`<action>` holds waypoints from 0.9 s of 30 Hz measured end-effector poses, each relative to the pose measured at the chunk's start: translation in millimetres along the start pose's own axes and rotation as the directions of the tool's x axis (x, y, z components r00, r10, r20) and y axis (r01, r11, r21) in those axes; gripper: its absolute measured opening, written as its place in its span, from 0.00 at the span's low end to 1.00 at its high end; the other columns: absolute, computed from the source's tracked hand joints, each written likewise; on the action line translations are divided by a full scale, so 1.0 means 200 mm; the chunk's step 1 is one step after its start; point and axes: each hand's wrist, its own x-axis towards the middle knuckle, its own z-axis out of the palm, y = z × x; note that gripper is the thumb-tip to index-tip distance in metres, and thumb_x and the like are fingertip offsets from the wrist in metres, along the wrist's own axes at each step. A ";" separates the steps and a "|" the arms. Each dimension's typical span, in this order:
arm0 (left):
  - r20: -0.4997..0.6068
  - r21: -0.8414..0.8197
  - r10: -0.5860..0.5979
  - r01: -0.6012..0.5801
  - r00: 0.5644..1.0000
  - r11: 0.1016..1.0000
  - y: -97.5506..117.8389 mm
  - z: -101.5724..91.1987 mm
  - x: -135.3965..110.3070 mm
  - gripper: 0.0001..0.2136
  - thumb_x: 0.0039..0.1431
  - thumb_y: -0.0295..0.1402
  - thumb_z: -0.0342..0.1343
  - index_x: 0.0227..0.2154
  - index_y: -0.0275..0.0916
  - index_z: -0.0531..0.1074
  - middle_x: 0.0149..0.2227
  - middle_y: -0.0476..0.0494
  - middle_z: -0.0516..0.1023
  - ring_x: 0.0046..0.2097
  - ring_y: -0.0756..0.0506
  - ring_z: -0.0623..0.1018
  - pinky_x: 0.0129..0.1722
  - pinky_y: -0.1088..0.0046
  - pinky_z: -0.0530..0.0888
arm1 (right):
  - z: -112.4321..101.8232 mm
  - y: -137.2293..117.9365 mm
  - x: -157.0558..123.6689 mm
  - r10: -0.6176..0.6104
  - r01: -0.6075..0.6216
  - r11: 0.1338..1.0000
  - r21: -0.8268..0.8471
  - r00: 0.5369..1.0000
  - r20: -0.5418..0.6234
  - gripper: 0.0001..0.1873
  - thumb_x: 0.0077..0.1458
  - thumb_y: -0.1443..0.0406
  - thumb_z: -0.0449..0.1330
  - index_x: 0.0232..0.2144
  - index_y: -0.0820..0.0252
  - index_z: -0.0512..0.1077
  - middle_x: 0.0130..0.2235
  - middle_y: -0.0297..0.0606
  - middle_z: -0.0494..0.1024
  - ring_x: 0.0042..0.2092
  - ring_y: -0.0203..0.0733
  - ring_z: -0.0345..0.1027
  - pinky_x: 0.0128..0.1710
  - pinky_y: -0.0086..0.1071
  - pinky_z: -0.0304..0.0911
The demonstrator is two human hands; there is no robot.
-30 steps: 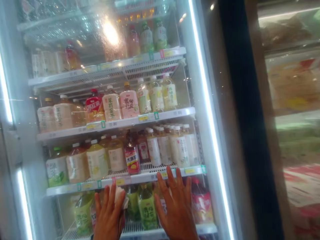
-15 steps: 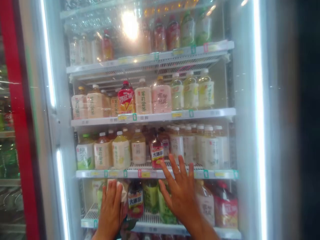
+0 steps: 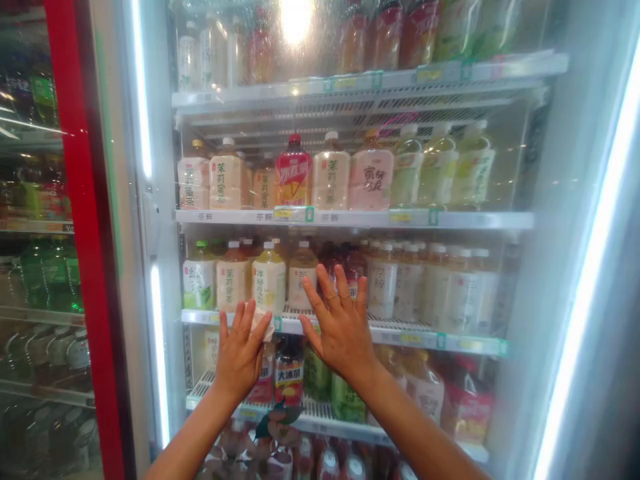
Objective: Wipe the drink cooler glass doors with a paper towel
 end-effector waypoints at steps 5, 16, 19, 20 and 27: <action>-0.082 0.032 -0.241 0.244 0.967 0.969 -0.09 0.01 0.29 0.32 0.67 0.27 0.47 0.72 0.46 0.47 0.75 0.38 0.45 0.76 0.40 0.41 0.72 0.40 0.41 | 0.02 0.00 0.05 -0.030 0.030 0.999 -0.045 1.000 0.005 0.42 0.68 0.56 0.55 0.74 0.54 0.39 0.75 0.42 0.39 0.76 0.61 0.28 0.71 0.68 0.28; -0.034 0.076 -0.148 0.150 0.988 0.986 0.06 0.06 0.27 0.34 0.67 0.28 0.47 0.73 0.43 0.42 0.75 0.37 0.43 0.76 0.41 0.40 0.73 0.42 0.36 | 0.02 0.02 0.03 -0.059 0.060 0.996 -0.060 0.998 0.005 0.41 0.68 0.56 0.54 0.74 0.59 0.40 0.75 0.46 0.41 0.75 0.62 0.28 0.70 0.69 0.27; -0.079 0.069 -0.244 0.249 0.967 0.966 0.07 0.08 0.32 0.35 0.67 0.29 0.47 0.73 0.41 0.40 0.75 0.33 0.39 0.76 0.38 0.37 0.72 0.39 0.39 | 0.02 0.01 0.03 -0.055 0.055 0.998 -0.043 0.998 0.010 0.41 0.68 0.57 0.54 0.74 0.58 0.40 0.75 0.44 0.41 0.76 0.62 0.28 0.71 0.69 0.27; -0.062 0.061 -0.206 0.210 0.977 0.976 0.12 0.09 0.27 0.35 0.67 0.29 0.48 0.73 0.40 0.40 0.75 0.33 0.37 0.76 0.37 0.38 0.72 0.40 0.39 | 0.01 0.02 0.02 -0.056 0.057 0.998 -0.038 0.998 0.015 0.40 0.69 0.58 0.54 0.74 0.58 0.39 0.75 0.43 0.42 0.76 0.61 0.28 0.71 0.68 0.27; 0.064 0.030 -0.029 0.027 0.998 0.999 0.21 0.11 0.15 0.35 0.66 0.29 0.49 0.72 0.45 0.44 0.75 0.39 0.41 0.76 0.41 0.41 0.73 0.45 0.36 | -0.11 0.24 -0.04 -0.045 0.048 0.998 -0.050 0.998 0.048 0.40 0.69 0.59 0.54 0.74 0.54 0.40 0.76 0.41 0.38 0.76 0.56 0.31 0.73 0.62 0.36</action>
